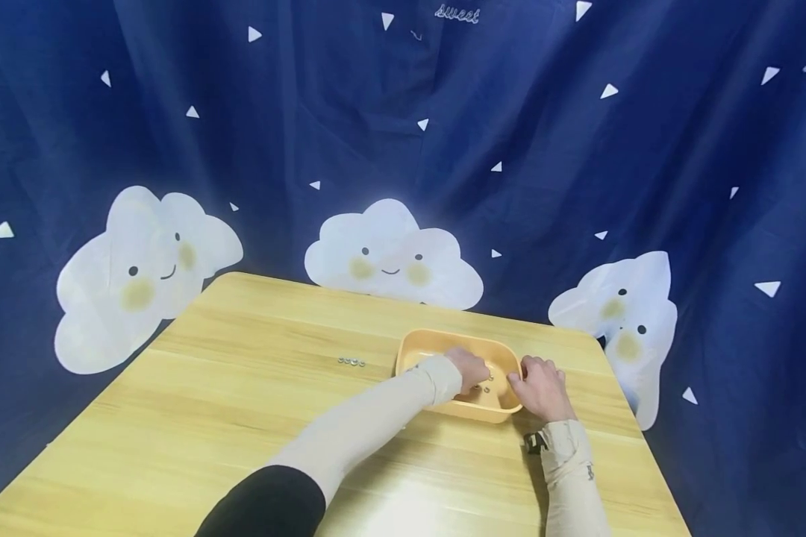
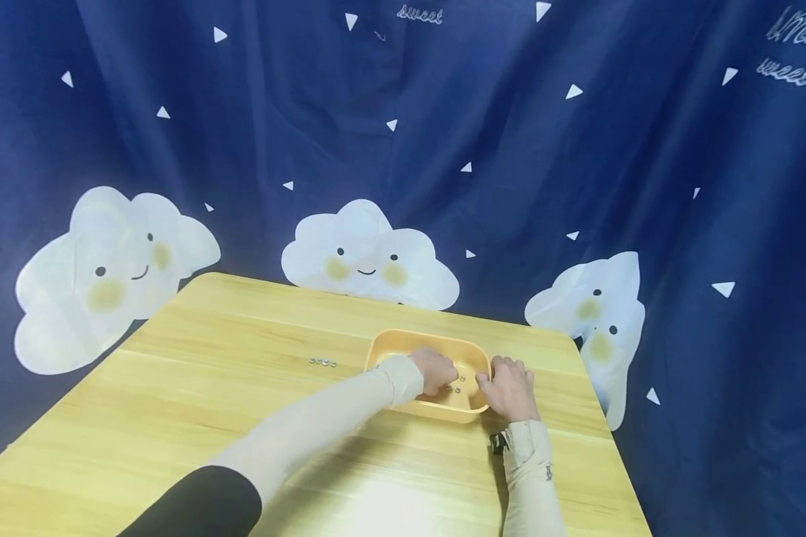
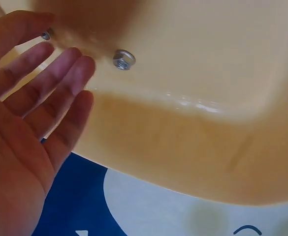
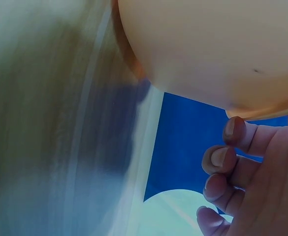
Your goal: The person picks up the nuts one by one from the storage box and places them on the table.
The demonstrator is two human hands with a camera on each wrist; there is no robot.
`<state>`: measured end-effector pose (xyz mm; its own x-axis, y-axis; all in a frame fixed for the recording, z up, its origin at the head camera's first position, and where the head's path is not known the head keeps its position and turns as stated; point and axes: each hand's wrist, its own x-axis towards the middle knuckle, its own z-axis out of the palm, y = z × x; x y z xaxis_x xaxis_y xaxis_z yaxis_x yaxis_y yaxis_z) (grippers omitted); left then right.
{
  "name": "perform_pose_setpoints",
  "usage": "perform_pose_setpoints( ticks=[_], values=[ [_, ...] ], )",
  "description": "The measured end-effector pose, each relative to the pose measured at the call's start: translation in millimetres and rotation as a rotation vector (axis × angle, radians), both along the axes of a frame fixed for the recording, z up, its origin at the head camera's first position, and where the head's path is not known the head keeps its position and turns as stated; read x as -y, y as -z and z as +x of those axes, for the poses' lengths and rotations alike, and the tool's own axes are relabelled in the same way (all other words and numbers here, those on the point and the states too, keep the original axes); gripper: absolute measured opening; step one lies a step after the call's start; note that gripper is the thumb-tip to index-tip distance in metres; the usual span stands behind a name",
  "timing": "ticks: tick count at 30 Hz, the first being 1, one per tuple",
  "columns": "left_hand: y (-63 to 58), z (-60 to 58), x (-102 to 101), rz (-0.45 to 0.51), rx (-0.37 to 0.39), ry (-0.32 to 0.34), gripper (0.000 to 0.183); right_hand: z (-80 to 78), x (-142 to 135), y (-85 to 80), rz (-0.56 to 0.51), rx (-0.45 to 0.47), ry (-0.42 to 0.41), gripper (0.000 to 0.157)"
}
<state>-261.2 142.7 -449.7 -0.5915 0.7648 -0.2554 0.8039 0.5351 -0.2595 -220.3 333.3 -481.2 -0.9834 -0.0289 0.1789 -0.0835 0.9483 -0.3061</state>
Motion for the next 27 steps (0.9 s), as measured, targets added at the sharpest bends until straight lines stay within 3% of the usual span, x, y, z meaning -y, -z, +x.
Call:
perform_pose_setpoints(
  ticks=[12, 27],
  values=[
    [1.8, 3.8, -5.9, 0.047, 0.037, 0.068, 0.012, -1.0, 2.1, -0.6, 0.004, -0.004, -0.014, 0.025],
    [3.7, 6.7, -7.9, 0.067, 0.079, 0.046, 0.008, 0.1, -1.3, 1.6, -0.003, 0.002, -0.004, 0.025]
  ],
)
